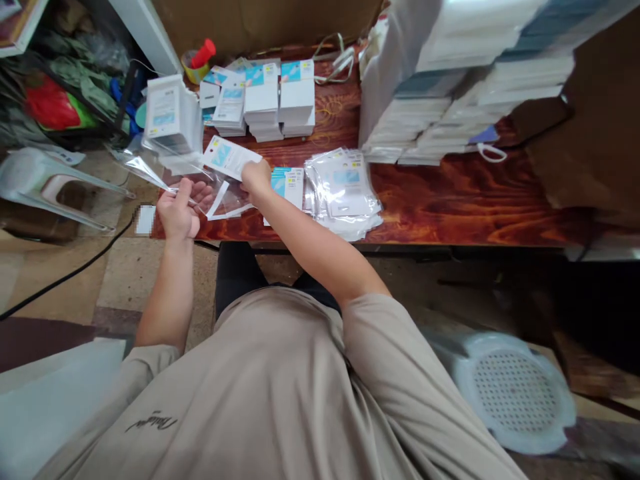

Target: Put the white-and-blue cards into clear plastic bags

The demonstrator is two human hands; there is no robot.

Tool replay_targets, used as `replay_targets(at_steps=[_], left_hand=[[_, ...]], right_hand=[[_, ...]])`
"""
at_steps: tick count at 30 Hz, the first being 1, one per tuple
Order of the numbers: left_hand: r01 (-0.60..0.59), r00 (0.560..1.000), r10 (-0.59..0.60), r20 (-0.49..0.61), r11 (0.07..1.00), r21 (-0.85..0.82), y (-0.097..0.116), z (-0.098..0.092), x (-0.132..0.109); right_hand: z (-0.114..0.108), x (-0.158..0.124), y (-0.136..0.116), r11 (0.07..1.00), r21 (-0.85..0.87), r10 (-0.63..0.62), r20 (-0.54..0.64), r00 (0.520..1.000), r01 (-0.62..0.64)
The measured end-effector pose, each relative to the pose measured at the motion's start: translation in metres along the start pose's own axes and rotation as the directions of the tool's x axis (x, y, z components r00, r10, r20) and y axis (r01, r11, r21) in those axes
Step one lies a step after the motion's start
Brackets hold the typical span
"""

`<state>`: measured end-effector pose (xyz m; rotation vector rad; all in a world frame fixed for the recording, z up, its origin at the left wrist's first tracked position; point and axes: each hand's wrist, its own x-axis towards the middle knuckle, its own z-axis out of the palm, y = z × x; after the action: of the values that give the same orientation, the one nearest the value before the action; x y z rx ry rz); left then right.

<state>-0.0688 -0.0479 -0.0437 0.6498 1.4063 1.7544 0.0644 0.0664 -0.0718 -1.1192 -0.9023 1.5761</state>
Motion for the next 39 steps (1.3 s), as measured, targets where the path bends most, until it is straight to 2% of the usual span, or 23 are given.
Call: replay_targets(at_steps=[1, 3, 4, 8, 10, 13, 15, 22, 28, 31, 34, 36, 37, 39], left_hand=[[0.009, 1.000, -0.009, -0.008, 1.000, -0.014, 0.002, 0.001, -0.001], [0.039, 0.999, -0.039, 0.002, 0.998, -0.044, 0.003, 0.005, -0.004], [0.054, 0.999, -0.054, 0.007, 0.997, -0.057, 0.002, 0.007, -0.006], [0.081, 0.996, -0.078, 0.039, 0.992, -0.096, -0.003, 0.017, -0.014], [0.095, 0.993, -0.086, 0.084, 0.990, -0.105, -0.005, 0.023, -0.019], [0.101, 0.990, -0.092, 0.108, 0.992, -0.081, -0.008, 0.034, -0.027], [0.087, 0.991, -0.080, 0.111, 0.995, -0.052, -0.011, 0.040, -0.033], [-0.004, 0.991, 0.016, 0.130, 0.996, -0.092, -0.016, 0.040, -0.041], [-0.015, 0.984, 0.029, 0.176, 0.997, -0.082, -0.008, 0.037, -0.049], [-0.036, 0.984, 0.048, 0.169, 0.997, -0.076, -0.004, 0.038, -0.057], [-0.016, 0.986, 0.020, 0.165, 0.999, -0.028, -0.003, 0.040, -0.066], [0.002, 0.984, 0.002, 0.176, 1.000, -0.021, -0.003, 0.042, -0.071], [0.005, 0.983, 0.001, 0.182, 0.999, -0.033, -0.004, 0.043, -0.072], [0.003, 0.983, 0.010, 0.183, 0.998, -0.067, -0.003, 0.045, -0.073]], right_hand=[[-0.011, -0.010, -0.005, 1.000, 0.020, 0.011, -0.074, 0.997, -0.010], [-0.038, -0.037, -0.018, 0.993, 0.013, -0.116, -0.137, 0.984, 0.119], [-0.054, -0.052, -0.024, 0.986, -0.021, -0.169, -0.133, 0.977, 0.168], [-0.107, -0.107, -0.039, 0.953, -0.226, -0.182, 0.110, 0.977, 0.203], [-0.119, -0.120, -0.040, 0.915, -0.313, -0.218, 0.142, 0.965, 0.253], [-0.120, -0.124, -0.039, 0.863, -0.390, -0.323, 0.060, 0.944, 0.320], [-0.117, -0.123, -0.038, 0.861, -0.391, -0.351, 0.008, 0.936, 0.326], [-0.108, -0.141, -0.028, 0.971, -0.128, -0.209, -0.058, 0.976, 0.201], [-0.105, -0.150, -0.019, 0.975, -0.044, -0.221, -0.143, 0.965, 0.217], [-0.104, -0.152, -0.016, 0.957, -0.098, -0.288, -0.214, 0.933, 0.273], [-0.102, -0.157, -0.011, 0.902, -0.237, -0.421, -0.290, 0.859, 0.362], [-0.099, -0.161, -0.009, 0.871, -0.300, -0.469, -0.277, 0.839, 0.388], [-0.099, -0.162, -0.009, 0.872, -0.301, -0.464, -0.252, 0.849, 0.387], [-0.100, -0.164, -0.011, 0.894, -0.265, -0.408, -0.146, 0.901, 0.362]])
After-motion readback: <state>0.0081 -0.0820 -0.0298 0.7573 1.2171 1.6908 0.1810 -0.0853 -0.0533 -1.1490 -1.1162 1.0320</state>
